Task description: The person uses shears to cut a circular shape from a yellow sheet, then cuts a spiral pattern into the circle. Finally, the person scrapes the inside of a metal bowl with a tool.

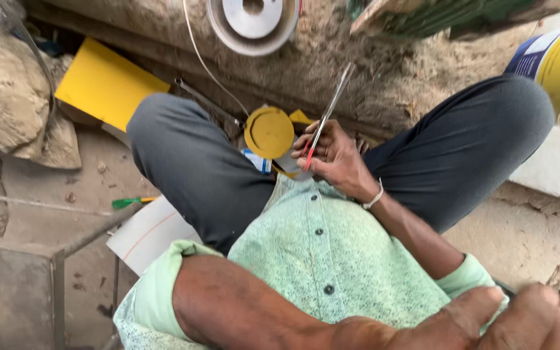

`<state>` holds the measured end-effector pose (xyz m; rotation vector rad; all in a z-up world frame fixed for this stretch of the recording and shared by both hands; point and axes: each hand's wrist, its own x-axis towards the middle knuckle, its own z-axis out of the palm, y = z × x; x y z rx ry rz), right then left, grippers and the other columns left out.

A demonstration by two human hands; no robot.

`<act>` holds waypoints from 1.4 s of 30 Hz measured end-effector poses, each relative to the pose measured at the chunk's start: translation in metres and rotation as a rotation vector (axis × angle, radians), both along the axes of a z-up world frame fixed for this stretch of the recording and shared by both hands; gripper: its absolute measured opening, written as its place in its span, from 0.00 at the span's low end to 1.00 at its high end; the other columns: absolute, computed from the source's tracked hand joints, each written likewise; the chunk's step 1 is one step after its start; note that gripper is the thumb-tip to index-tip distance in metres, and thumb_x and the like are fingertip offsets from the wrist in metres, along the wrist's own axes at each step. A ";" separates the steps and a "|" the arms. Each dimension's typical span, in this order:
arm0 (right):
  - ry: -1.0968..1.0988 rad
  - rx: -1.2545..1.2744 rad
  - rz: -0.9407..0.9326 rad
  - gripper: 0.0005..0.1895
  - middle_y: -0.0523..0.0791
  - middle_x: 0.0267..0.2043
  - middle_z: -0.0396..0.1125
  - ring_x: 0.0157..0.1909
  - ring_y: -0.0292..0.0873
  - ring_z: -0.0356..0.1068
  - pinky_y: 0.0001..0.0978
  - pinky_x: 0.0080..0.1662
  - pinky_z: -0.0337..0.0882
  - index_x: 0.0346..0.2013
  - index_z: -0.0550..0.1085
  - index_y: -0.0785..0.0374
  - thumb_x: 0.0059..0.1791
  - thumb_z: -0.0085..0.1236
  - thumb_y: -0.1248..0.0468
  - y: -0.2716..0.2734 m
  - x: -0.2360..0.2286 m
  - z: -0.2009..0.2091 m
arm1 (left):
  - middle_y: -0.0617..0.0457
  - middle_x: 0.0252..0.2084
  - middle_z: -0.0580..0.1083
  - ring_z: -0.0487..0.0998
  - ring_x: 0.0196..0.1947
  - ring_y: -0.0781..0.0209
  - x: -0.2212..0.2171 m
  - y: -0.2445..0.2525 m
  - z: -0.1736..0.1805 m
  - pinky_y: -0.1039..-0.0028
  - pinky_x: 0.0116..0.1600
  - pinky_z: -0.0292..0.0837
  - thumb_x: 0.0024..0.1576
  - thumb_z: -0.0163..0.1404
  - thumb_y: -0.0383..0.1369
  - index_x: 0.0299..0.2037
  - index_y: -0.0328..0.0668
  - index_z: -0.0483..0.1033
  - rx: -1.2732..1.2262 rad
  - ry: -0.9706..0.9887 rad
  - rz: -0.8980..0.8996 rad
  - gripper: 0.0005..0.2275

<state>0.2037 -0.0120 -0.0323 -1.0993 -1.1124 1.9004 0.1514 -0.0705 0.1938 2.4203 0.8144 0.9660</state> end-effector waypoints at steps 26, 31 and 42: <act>-0.113 -0.070 -0.098 0.24 0.51 0.50 0.69 0.51 0.45 0.73 0.41 0.52 0.74 0.56 0.61 0.67 0.55 0.52 0.52 -0.011 -0.015 -0.061 | 0.44 0.68 0.63 0.62 0.72 0.44 -0.205 0.177 -0.334 0.53 0.77 0.60 0.49 0.67 0.27 0.51 0.40 0.73 -0.101 0.549 0.661 0.22; -0.100 0.018 -0.142 0.23 0.48 0.42 0.73 0.46 0.41 0.73 0.37 0.50 0.74 0.53 0.68 0.70 0.63 0.42 0.49 -0.013 -0.020 -0.064 | 0.43 0.67 0.66 0.64 0.70 0.46 -0.194 0.170 -0.317 0.55 0.75 0.61 0.55 0.66 0.28 0.48 0.41 0.75 0.015 0.598 0.663 0.15; -0.247 -0.083 -0.179 0.19 0.47 0.34 0.67 0.35 0.40 0.69 0.34 0.39 0.71 0.55 0.63 0.64 0.61 0.40 0.51 -0.016 0.001 -0.076 | 0.49 0.43 0.75 0.76 0.43 0.57 -0.215 0.168 -0.265 0.73 0.51 0.73 0.67 0.50 0.43 0.54 0.34 0.73 -0.169 -0.341 1.029 0.18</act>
